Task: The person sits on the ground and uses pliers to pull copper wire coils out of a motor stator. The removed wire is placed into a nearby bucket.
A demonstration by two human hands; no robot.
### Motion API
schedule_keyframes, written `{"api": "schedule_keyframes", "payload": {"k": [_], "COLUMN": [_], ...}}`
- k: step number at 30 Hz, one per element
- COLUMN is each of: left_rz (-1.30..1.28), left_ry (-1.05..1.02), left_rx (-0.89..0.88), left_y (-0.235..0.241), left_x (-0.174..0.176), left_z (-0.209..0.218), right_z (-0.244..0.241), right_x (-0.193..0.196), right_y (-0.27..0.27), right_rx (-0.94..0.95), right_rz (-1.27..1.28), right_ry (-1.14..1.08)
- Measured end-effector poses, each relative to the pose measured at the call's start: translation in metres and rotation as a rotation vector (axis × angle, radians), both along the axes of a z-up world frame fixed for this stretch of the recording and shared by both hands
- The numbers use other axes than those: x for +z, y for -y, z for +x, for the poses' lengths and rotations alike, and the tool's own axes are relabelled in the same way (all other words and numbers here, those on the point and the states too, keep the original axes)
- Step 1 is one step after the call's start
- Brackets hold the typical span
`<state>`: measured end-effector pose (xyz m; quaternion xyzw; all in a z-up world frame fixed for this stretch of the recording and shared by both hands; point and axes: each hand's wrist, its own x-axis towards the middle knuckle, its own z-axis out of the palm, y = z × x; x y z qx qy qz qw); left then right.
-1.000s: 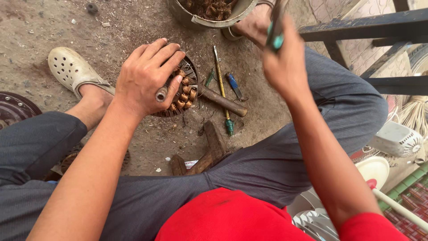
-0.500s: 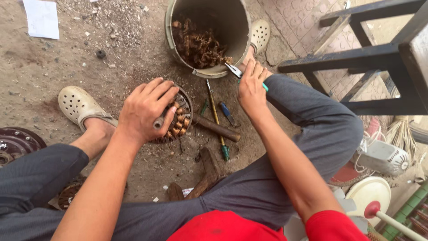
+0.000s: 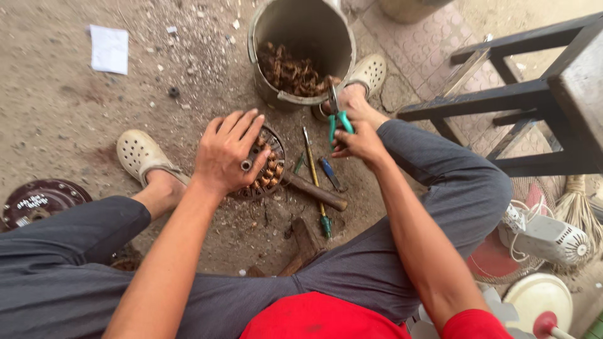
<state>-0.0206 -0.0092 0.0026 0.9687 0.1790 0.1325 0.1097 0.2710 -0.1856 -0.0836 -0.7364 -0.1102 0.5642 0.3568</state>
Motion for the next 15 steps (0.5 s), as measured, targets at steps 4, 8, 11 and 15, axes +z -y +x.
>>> {"api": "schedule_keyframes", "payload": {"k": [4, 8, 11, 15], "left_rz": [-0.104, -0.115, -0.176, -0.344], "left_ry": [0.072, 0.126, 0.275, 0.705], "left_rx": [0.145, 0.206, 0.27, 0.472], "left_y": [0.012, 0.034, 0.042, 0.067], "left_x": [-0.004, -0.003, 0.008, 0.049], "left_z": [-0.012, -0.025, -0.026, -0.02], "right_z": [-0.007, -0.01, -0.01, -0.027], "right_x": [0.004, 0.019, 0.04, 0.07], "right_y": [-0.006, -0.016, -0.03, -0.034], "right_rx": [-0.055, 0.073, 0.046, 0.095], "right_rz": [0.048, 0.113, 0.232, 0.276], "right_ry": [-0.263, -0.319, -0.471, -0.457]}}
